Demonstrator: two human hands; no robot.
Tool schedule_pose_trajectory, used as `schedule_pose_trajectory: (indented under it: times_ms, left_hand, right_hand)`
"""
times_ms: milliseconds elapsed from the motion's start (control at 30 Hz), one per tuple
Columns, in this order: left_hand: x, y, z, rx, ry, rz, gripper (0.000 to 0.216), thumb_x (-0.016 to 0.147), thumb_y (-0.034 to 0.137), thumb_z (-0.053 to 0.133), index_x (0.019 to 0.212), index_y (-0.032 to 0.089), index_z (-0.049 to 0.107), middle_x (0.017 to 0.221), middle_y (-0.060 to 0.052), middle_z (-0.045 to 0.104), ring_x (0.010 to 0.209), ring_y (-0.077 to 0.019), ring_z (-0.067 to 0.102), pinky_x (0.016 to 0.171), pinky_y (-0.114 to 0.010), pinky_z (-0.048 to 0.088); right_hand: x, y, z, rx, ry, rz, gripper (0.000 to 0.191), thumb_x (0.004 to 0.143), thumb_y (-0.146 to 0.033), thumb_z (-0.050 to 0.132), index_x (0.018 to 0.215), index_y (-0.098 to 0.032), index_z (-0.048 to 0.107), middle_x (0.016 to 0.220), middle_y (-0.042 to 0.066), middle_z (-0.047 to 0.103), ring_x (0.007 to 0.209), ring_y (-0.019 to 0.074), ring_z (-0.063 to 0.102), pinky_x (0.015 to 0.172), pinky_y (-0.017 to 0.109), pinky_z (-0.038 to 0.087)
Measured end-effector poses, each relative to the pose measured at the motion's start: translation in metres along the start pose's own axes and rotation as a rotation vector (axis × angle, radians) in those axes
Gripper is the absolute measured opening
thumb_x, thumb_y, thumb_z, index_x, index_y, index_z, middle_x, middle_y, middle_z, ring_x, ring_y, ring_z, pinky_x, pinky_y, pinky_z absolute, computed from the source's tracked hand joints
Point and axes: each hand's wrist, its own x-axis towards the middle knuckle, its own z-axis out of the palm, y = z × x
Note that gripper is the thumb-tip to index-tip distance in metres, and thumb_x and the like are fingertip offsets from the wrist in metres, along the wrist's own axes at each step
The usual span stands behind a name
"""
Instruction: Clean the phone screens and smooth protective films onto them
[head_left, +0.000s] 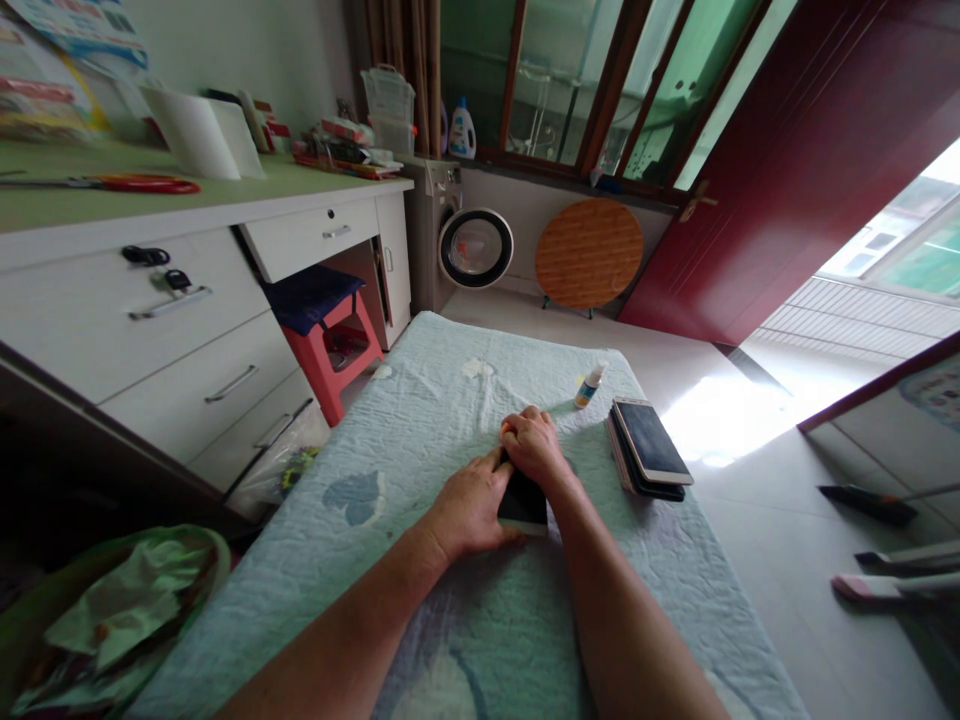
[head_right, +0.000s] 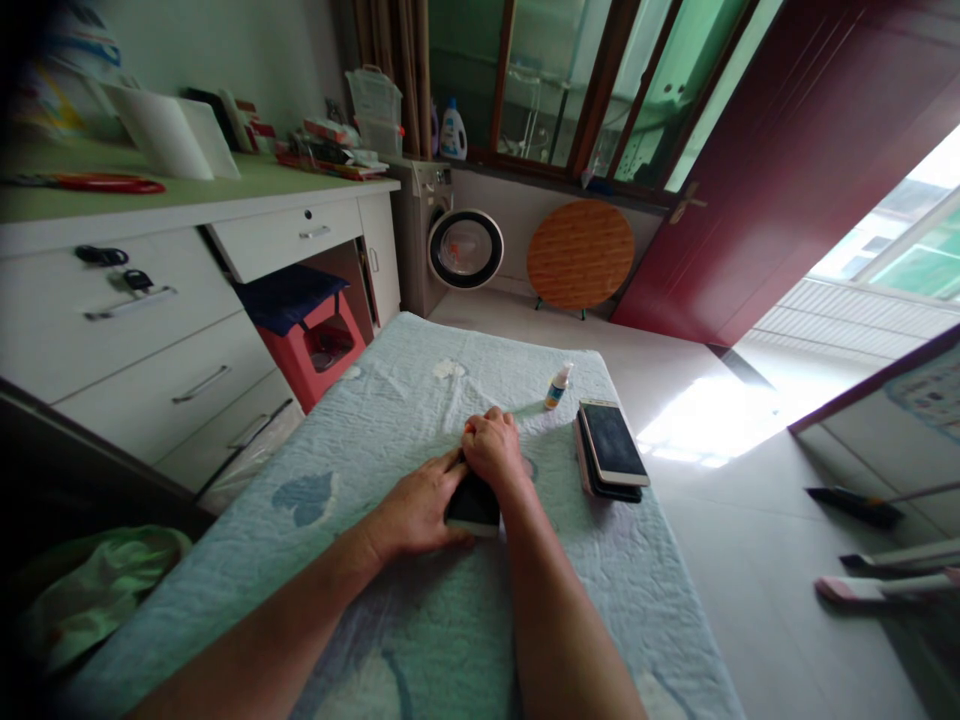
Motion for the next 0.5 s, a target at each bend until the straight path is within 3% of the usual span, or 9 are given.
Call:
schedule_pose_trajectory:
  times_ms: [500]
  left_hand:
    - [0.0001,-0.0013,0.0011,0.044,0.018,0.005,0.087,0.058,0.049,0.079,0.133,0.020,0.045,0.143,-0.012,0.045,0.128,-0.0355,0.046,0.107,-0.046,0.039]
  right_hand:
    - [-0.0063,0.0021,-0.0105,-0.106,0.035,0.096,0.026,0.088,-0.025,0.044,0.094,-0.020,0.069,0.098,0.010,0.061,0.092,0.0211,0.052,0.085,0.030,0.035]
